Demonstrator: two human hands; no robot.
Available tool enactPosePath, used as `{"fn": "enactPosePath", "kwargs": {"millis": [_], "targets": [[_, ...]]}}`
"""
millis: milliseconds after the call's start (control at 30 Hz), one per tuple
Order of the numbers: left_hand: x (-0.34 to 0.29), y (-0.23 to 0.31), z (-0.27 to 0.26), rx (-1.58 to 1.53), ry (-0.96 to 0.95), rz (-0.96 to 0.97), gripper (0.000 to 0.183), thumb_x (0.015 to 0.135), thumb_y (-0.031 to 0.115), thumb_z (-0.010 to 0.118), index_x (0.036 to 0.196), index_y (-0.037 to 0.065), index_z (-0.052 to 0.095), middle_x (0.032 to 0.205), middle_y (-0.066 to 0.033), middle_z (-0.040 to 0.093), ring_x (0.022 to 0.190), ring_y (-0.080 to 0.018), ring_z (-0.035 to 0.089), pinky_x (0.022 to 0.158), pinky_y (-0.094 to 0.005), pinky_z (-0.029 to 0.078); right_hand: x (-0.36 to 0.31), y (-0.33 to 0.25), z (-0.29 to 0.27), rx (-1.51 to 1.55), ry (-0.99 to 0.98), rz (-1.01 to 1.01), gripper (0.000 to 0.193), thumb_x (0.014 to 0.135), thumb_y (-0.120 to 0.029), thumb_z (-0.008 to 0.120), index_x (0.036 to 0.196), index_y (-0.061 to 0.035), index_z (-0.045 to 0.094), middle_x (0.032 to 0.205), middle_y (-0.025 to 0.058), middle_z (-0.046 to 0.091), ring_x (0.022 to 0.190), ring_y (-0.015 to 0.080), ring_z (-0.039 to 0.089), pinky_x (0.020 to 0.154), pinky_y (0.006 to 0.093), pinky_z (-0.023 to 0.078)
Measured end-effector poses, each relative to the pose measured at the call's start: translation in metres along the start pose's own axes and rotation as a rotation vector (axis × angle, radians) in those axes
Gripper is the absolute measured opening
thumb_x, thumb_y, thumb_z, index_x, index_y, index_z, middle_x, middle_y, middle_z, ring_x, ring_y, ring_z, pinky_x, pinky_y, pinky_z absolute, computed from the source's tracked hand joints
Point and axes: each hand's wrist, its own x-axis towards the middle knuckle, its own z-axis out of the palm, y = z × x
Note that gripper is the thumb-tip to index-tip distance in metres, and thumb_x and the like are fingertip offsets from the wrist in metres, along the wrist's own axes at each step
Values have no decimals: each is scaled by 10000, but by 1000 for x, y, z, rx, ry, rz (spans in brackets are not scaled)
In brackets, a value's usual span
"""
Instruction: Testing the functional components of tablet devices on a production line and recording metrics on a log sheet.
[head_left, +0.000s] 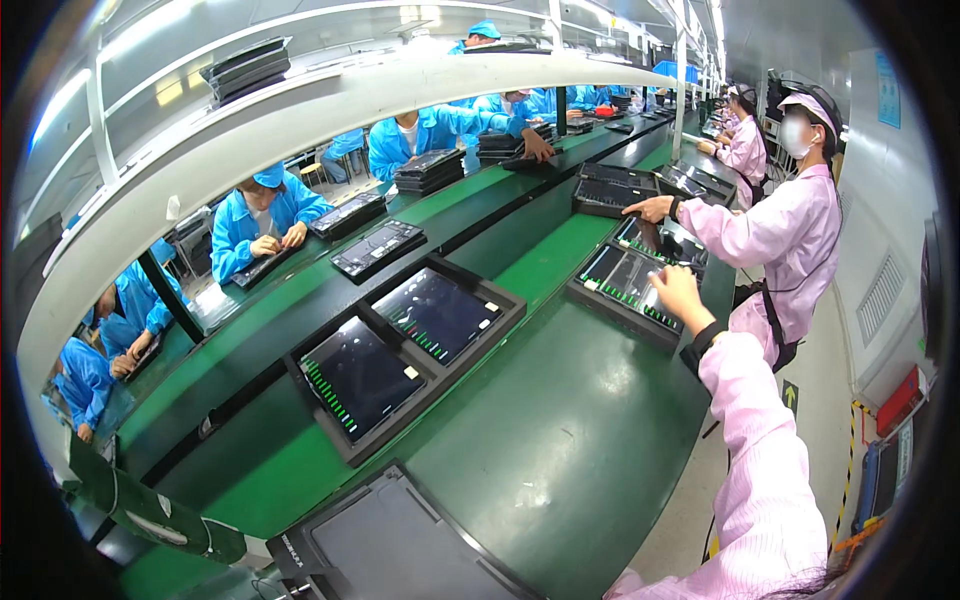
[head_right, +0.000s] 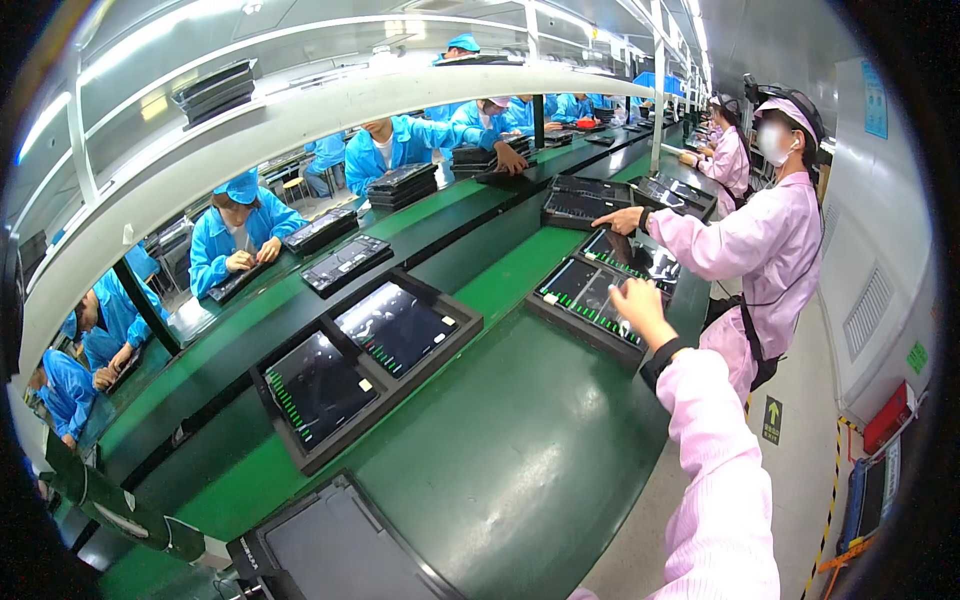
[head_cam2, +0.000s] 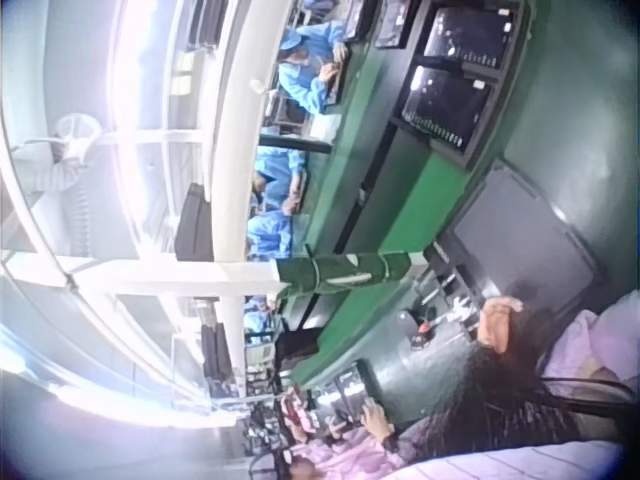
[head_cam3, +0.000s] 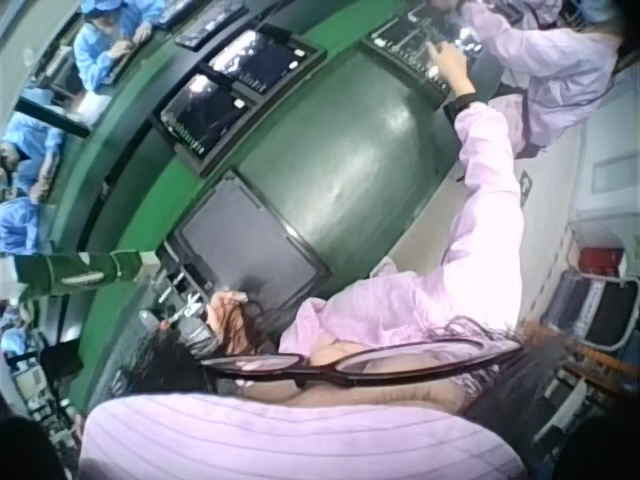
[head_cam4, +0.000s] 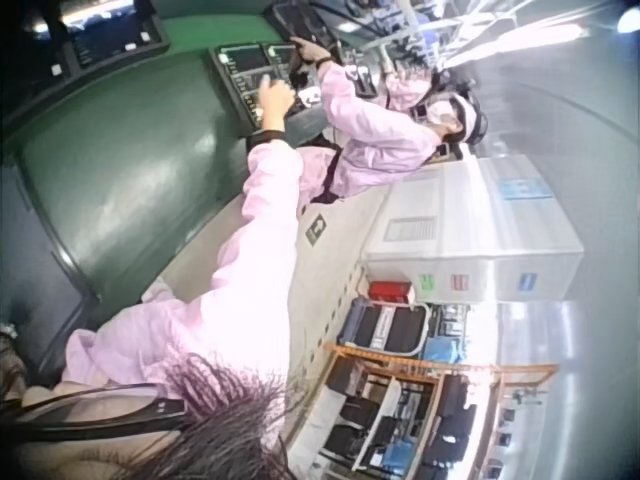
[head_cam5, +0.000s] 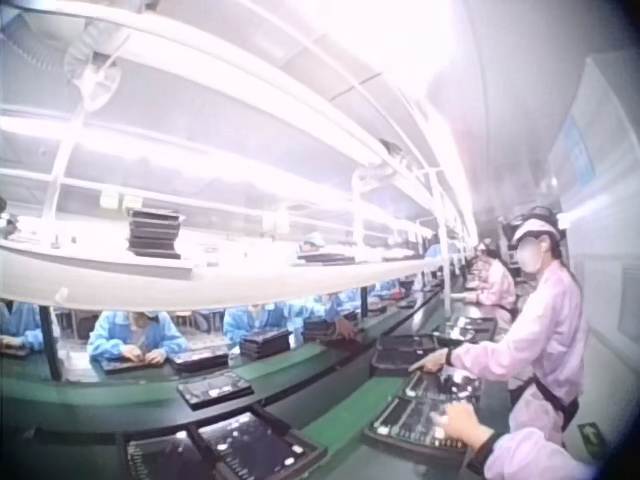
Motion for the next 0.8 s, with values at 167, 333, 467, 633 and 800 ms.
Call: {"fn": "enactPosePath", "kwargs": {"millis": [167, 333, 467, 633, 800], "targets": [[5, -1, 8, 72, 103, 17, 268, 918, 181, 461, 814, -52, 545, 695, -171, 554, 532, -259, 516, 524, -406, 461, 59, 57, 16, 134, -327, 162, 404, 825, -340, 494, 953, 11, 647, 998, 231, 621, 984, 370, 578, 881, 420, 432], [7, -1, 16, 119, 198, 19, 261, 916, 184, 464, 817, -41, 551, 713, -165, 562, 568, -254, 528, 559, -405, 464, 74, 70, 61, 217, -411, 126, 431, 857, -352, 467, 1036, 15, 607, 1066, 239, 596, 1048, 366, 550, 902, 410, 418], [7, -2, 19, 139, 260, 12, 255, 914, 186, 466, 819, -33, 555, 728, -161, 569, 597, -249, 538, 587, -404, 467, 79, 77, 74, 397, -446, 203, 441, 877, -381, 435, 1003, 14, 583, 1013, 204, 613, 972, 325, 580, 847, 385, 429], [3, -6, 20, 135, 310, 9, 248, 913, 189, 469, 822, -23, 560, 746, -156, 577, 634, -244, 550, 622, -403, 471, 57, 58, 41, 414, -657, 81, 500, 896, -461, 387, 968, -5, 580, 963, 127, 611, 909, 247, 558, 818, 336, 412], [-9, 0, 35, 30, 336, 7, 241, 911, 192, 472, 825, -12, 565, 764, -151, 585, 670, -238, 562, 656, -402, 474, -3, -1, -12, 501, -861, 33, 704, 898, -582, 329, 1114, 69, 493, 1093, 216, 555, 1037, 283, 516, 913, 374, 376]]}}
